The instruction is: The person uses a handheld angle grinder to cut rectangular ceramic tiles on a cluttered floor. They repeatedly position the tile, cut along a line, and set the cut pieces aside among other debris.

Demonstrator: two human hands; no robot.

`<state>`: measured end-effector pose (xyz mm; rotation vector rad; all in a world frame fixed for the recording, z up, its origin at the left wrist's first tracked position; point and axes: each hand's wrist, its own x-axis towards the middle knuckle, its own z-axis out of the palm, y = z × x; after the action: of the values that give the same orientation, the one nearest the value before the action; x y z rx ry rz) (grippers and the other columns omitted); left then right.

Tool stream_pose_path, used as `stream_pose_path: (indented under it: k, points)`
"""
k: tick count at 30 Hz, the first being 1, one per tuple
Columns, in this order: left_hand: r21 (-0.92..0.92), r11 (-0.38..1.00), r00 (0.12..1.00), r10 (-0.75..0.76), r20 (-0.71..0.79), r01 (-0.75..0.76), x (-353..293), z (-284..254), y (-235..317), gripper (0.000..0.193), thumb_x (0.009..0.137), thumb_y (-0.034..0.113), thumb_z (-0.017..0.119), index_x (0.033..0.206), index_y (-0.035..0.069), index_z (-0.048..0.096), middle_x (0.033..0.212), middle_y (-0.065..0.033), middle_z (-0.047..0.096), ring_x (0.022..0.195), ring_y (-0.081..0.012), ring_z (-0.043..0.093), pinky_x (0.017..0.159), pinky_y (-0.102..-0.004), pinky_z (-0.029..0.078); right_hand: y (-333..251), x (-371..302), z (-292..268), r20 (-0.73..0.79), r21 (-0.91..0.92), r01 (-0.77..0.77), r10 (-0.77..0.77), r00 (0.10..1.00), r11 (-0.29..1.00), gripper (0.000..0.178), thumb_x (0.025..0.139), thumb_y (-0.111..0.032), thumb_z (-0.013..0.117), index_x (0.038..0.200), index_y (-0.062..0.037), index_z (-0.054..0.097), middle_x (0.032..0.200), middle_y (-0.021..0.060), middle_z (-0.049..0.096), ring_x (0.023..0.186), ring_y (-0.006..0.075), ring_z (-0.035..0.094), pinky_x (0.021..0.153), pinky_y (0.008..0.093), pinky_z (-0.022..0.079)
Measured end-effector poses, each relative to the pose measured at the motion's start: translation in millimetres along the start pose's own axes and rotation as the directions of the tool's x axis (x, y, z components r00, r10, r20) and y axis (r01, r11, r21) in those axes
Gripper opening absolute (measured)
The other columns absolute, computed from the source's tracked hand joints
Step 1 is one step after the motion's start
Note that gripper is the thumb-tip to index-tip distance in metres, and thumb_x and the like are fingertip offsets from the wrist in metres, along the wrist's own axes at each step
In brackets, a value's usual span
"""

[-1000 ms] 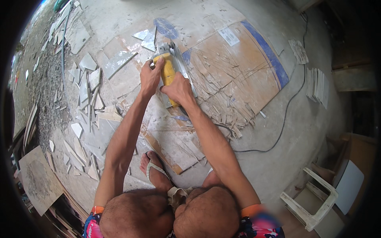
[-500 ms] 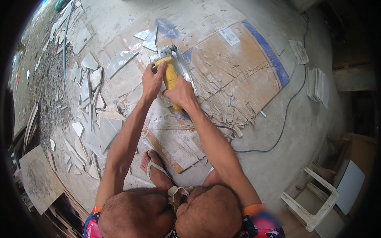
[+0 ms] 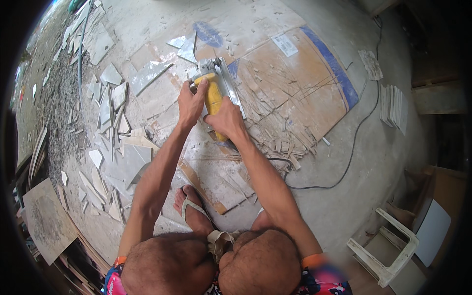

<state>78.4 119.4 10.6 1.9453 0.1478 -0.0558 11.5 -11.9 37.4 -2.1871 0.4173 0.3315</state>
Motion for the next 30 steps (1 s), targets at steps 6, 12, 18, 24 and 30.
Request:
stream_pose_path:
  k: [6, 12, 18, 24, 30]
  points:
    - [0.016, 1.0, 0.999, -0.027, 0.029, 0.026, 8.8, -4.2, 8.8, 0.074, 0.101, 0.056, 0.072, 0.135, -0.01, 0.061, 0.114, -0.0263, 0.077, 0.103, -0.031, 0.076, 0.09, -0.0401, 0.059, -4.4, 11.5, -0.7, 0.011, -0.001, -0.013, 0.013, 1.0, 1.0, 0.065, 0.071, -0.029, 0.086, 0.119, 0.0097, 0.064, 0.107, 0.0341, 0.075, 0.104, 0.047, 0.075, 0.09, 0.0487, 0.06]
    - [0.018, 1.0, 1.0, -0.013, 0.026, 0.012, -16.0, -2.8, 1.1, 0.074, 0.101, 0.054, 0.073, 0.138, -0.009, 0.06, 0.114, -0.0262, 0.077, 0.104, -0.0298, 0.076, 0.092, -0.0396, 0.059, 5.0, -13.6, 0.6, 0.004, -0.018, -0.013, 0.013, 1.0, 1.0, 0.066, 0.07, -0.029, 0.086, 0.119, 0.0093, 0.064, 0.107, 0.0342, 0.075, 0.103, 0.0469, 0.075, 0.091, 0.0488, 0.059]
    - [0.037, 0.999, 0.999, -0.027, 0.017, 0.026, 3.8, -3.6, 8.9, 0.079, 0.1, 0.058, 0.072, 0.138, -0.011, 0.06, 0.115, -0.028, 0.076, 0.106, -0.0318, 0.076, 0.091, -0.0405, 0.059, -7.0, 2.1, -5.7, 0.047, 0.039, -0.03, 0.029, 0.998, 0.999, 0.067, 0.071, -0.028, 0.086, 0.121, 0.0109, 0.062, 0.11, 0.0361, 0.074, 0.106, 0.0477, 0.075, 0.092, 0.049, 0.06]
    - [0.035, 0.999, 0.998, -0.034, 0.049, 0.032, -8.6, -6.5, 6.2, 0.081, 0.1, 0.06, 0.072, 0.138, -0.011, 0.059, 0.115, -0.0286, 0.075, 0.105, -0.0316, 0.076, 0.091, -0.0403, 0.059, -1.1, -7.5, -4.1, 0.045, 0.009, -0.021, 0.02, 0.999, 1.0, 0.069, 0.071, -0.028, 0.087, 0.121, 0.0123, 0.061, 0.111, 0.0366, 0.074, 0.107, 0.0494, 0.074, 0.094, 0.0495, 0.06]
    - [0.003, 1.0, 1.0, -0.008, 0.027, 0.008, -22.7, -2.6, 0.6, 0.08, 0.101, 0.057, 0.072, 0.139, -0.011, 0.057, 0.116, -0.0279, 0.075, 0.104, -0.031, 0.076, 0.091, -0.0395, 0.059, 8.0, -19.4, -0.3, 0.024, 0.006, -0.015, 0.015, 1.0, 1.0, 0.065, 0.071, -0.028, 0.086, 0.118, 0.0097, 0.063, 0.108, 0.0342, 0.075, 0.105, 0.0482, 0.074, 0.092, 0.049, 0.059]
